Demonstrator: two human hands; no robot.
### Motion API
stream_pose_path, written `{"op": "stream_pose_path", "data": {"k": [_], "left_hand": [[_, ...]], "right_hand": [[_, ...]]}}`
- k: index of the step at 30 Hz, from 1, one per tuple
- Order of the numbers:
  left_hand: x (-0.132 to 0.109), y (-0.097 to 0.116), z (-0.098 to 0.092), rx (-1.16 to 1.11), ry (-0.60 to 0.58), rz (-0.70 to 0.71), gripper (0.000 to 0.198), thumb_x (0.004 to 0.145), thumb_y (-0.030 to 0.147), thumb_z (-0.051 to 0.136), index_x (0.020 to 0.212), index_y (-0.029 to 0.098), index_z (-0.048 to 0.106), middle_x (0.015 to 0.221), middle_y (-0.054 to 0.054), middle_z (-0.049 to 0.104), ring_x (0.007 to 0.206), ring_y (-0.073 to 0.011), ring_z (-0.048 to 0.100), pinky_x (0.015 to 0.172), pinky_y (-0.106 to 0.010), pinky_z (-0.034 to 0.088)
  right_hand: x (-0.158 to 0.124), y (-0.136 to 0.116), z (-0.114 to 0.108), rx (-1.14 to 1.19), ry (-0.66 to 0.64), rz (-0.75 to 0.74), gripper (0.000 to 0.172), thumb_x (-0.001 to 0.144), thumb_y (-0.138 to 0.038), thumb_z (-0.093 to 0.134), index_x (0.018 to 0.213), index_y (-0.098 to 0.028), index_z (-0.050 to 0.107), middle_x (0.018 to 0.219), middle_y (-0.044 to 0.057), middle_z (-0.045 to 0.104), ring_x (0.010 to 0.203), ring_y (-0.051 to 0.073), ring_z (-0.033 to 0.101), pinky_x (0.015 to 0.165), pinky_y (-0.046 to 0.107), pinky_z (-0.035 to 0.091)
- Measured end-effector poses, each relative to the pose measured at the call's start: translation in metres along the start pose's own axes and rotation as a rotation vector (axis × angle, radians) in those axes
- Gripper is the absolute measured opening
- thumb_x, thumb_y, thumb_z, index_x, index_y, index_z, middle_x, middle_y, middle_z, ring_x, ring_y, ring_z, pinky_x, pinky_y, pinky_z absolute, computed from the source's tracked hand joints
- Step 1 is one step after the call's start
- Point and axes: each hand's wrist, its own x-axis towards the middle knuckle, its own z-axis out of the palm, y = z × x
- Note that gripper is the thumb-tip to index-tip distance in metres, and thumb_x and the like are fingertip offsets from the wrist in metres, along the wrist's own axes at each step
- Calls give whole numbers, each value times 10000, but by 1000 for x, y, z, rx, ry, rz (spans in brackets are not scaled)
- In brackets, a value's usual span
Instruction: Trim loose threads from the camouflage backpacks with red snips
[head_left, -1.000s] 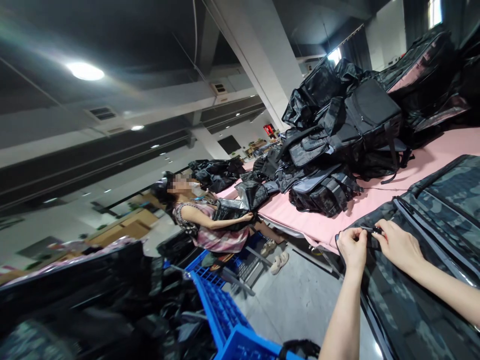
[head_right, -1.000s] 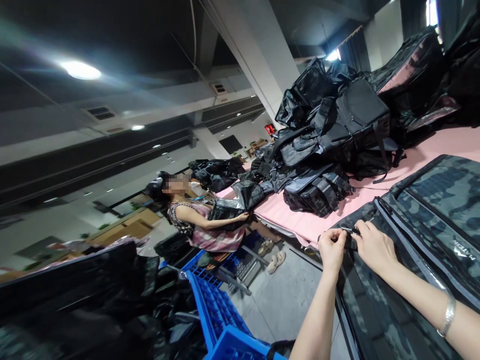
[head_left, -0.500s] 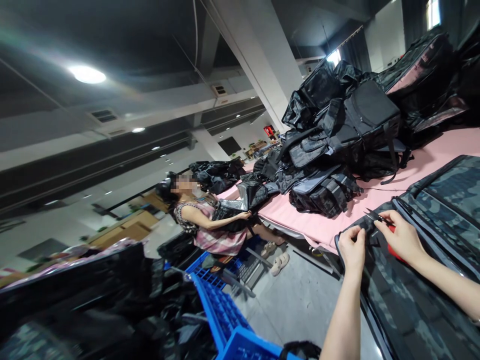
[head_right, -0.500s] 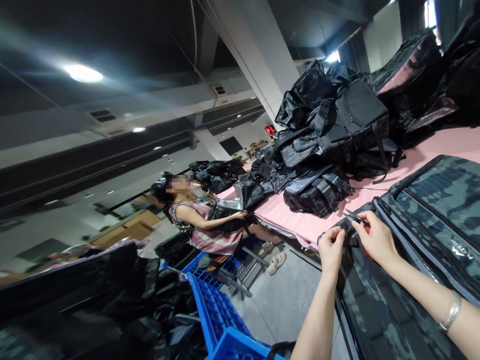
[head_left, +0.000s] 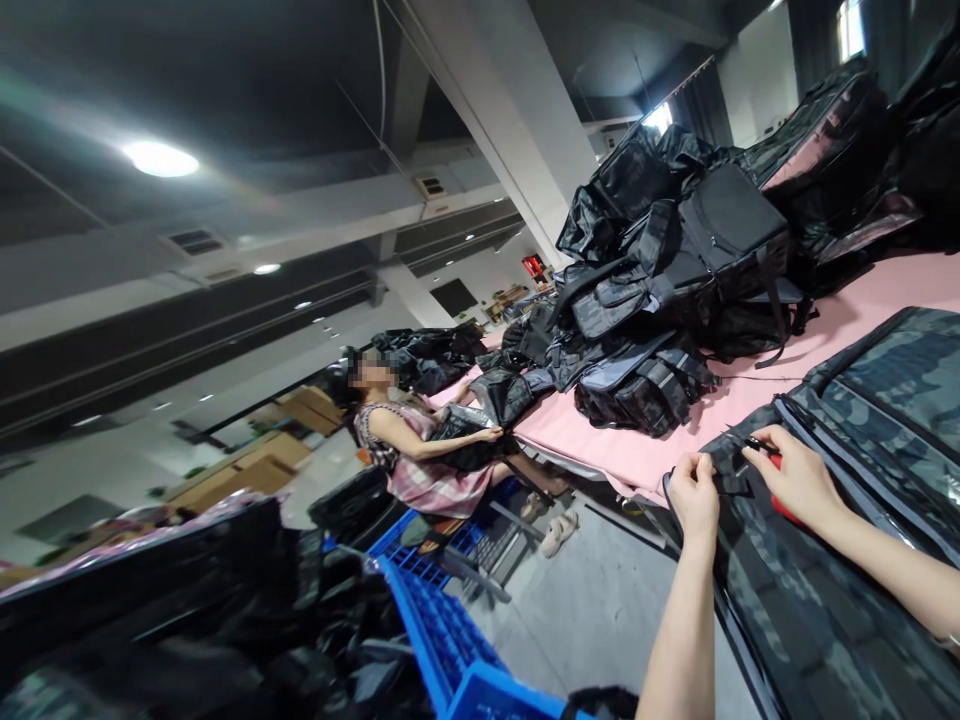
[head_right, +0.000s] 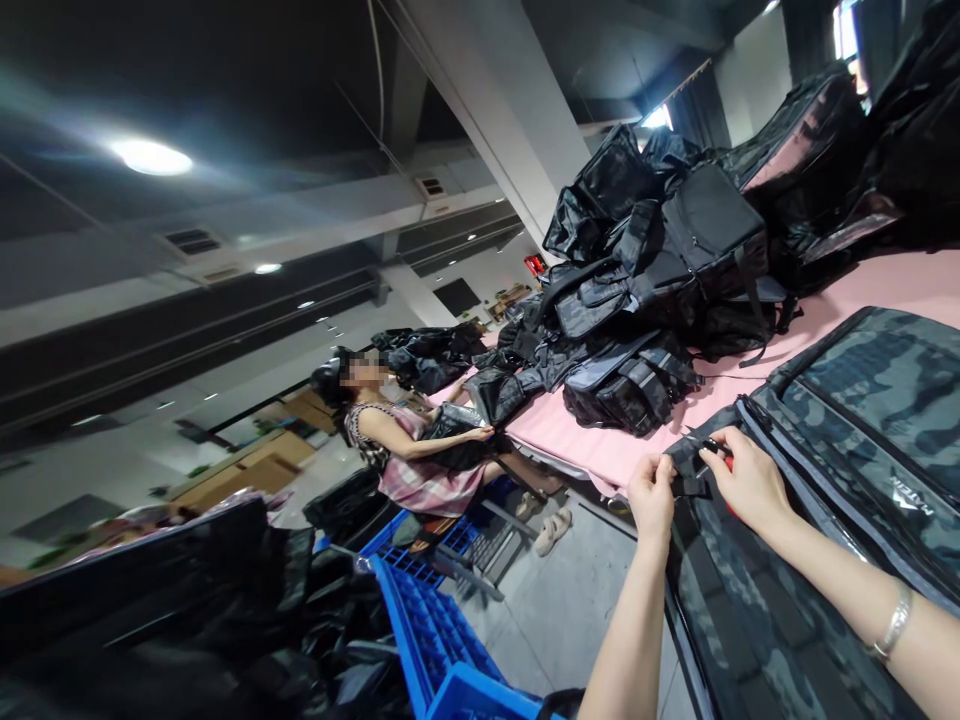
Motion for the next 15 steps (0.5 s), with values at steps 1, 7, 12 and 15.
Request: {"op": "stream_pose_path", "data": {"k": [1, 7, 12, 15], "left_hand": [[1, -1, -1, -28, -1, -7, 228, 781, 335, 498, 609, 184, 504, 580, 23, 490, 591, -132, 455, 617, -255, 356], [12, -7, -16, -130, 27, -71, 258, 795, 410, 473, 671, 184, 475, 604, 31, 461, 582, -116, 436, 596, -238, 363], [15, -8, -21, -102, -101, -127, 228, 735, 361, 550, 784, 151, 623, 701, -26, 622, 622, -142, 527, 639, -271, 407], [16, -5, -17, -58, -184, -148, 231, 725, 353, 573, 676, 147, 666, 641, -42, 645, 591, -156, 532, 638, -293, 406]], "right_hand": [[0, -1, 0, 2, 0, 3, 310, 800, -505, 464, 880, -218, 551, 857, 32, 639, 765, 204, 606, 700, 323, 454], [0, 1, 0, 6, 3, 17, 319, 785, -512, 468, 874, -218, 554, 853, 36, 642, 780, 212, 610, 694, 322, 455], [0, 5, 1, -1, -5, 12, 332, 786, -520, 471, 888, -216, 556, 836, 37, 638, 764, 216, 606, 716, 337, 456], [0, 6, 2, -4, -5, 3, 331, 792, -519, 468, 884, -214, 556, 846, 41, 639, 777, 217, 608, 731, 339, 463]]}}
